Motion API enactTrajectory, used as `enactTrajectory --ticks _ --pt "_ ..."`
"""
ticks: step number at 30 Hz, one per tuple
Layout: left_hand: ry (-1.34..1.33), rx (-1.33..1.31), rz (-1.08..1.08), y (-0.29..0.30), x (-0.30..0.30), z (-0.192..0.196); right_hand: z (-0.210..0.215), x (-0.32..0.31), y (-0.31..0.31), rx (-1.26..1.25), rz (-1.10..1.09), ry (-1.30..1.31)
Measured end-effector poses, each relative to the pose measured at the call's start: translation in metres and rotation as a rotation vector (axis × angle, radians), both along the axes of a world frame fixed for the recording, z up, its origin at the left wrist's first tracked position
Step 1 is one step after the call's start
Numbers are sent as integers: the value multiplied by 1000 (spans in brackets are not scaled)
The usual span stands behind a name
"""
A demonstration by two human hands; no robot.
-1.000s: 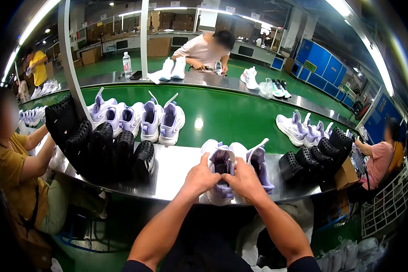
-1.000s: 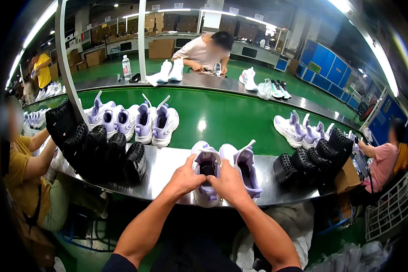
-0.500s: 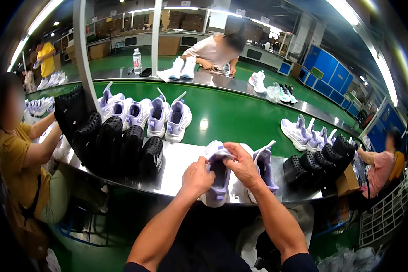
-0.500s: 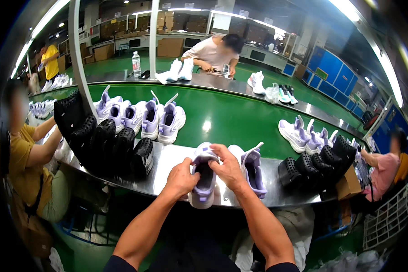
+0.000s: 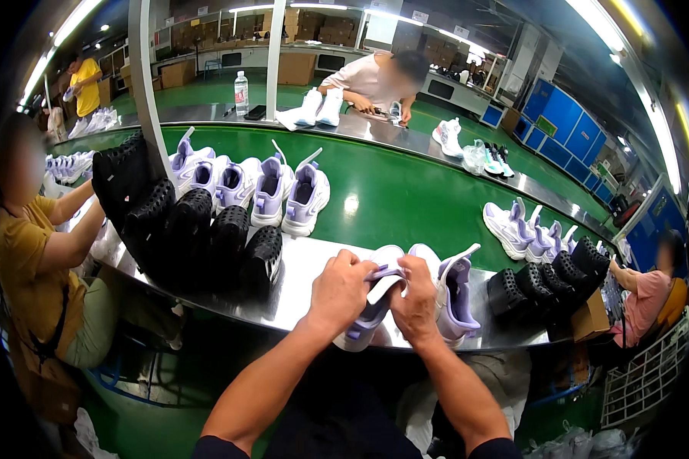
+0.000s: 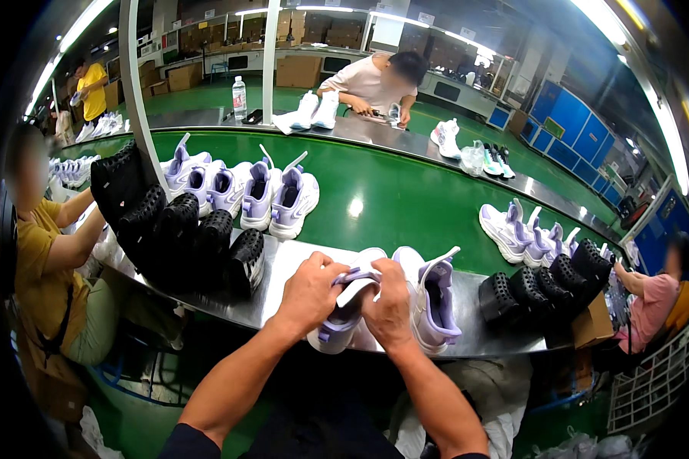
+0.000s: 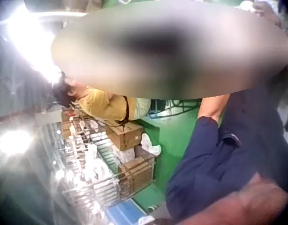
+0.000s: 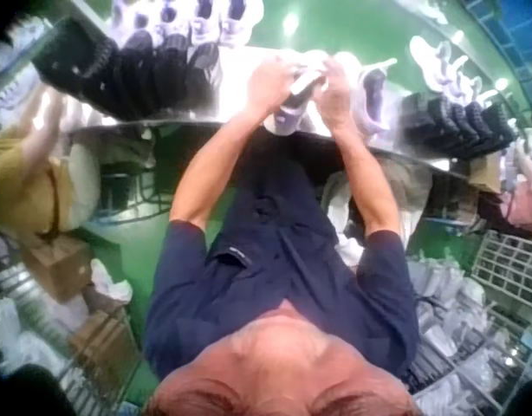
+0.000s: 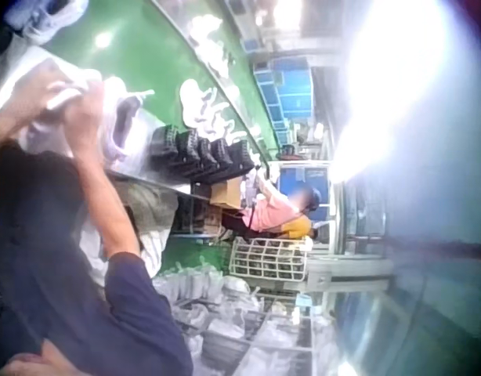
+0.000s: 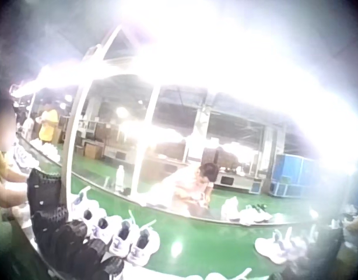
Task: The person inserts tags and plastic shoe trees into shoes by hand and places the shoes onto the conveyor belt.
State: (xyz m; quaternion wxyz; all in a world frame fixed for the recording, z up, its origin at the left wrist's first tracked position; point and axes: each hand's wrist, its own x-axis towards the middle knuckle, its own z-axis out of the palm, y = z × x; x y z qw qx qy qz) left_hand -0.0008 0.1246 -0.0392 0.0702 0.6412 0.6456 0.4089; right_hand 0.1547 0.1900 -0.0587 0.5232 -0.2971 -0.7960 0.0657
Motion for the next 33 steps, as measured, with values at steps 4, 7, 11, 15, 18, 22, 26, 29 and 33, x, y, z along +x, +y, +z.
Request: enactTrajectory --ticks 4,7,11,15,18,22,26,29,33 --pt "156 116 8 4 2 -2 -13 15 -15 -205 -140 192" --pt "247 177 -75 6 -4 -5 -16 16 -11 -853 -36 665" --pt "383 170 -145 9 6 13 -10 8 -14 -858 -33 570" --pt "581 184 -310 18 11 33 -4 9 -17 -864 -22 569" --pt "830 145 -444 16 7 33 -9 11 -14 -900 -11 674" --pt "862 144 -533 8 4 28 -7 8 -18 -853 -22 625" --pt "475 154 -225 -19 -7 29 0 8 -25 -915 8 621" --pt "334 176 -71 -18 -16 12 -2 4 -33 -910 11 621" --pt "455 44 -135 -21 -17 9 -9 8 -33 -936 -28 676"
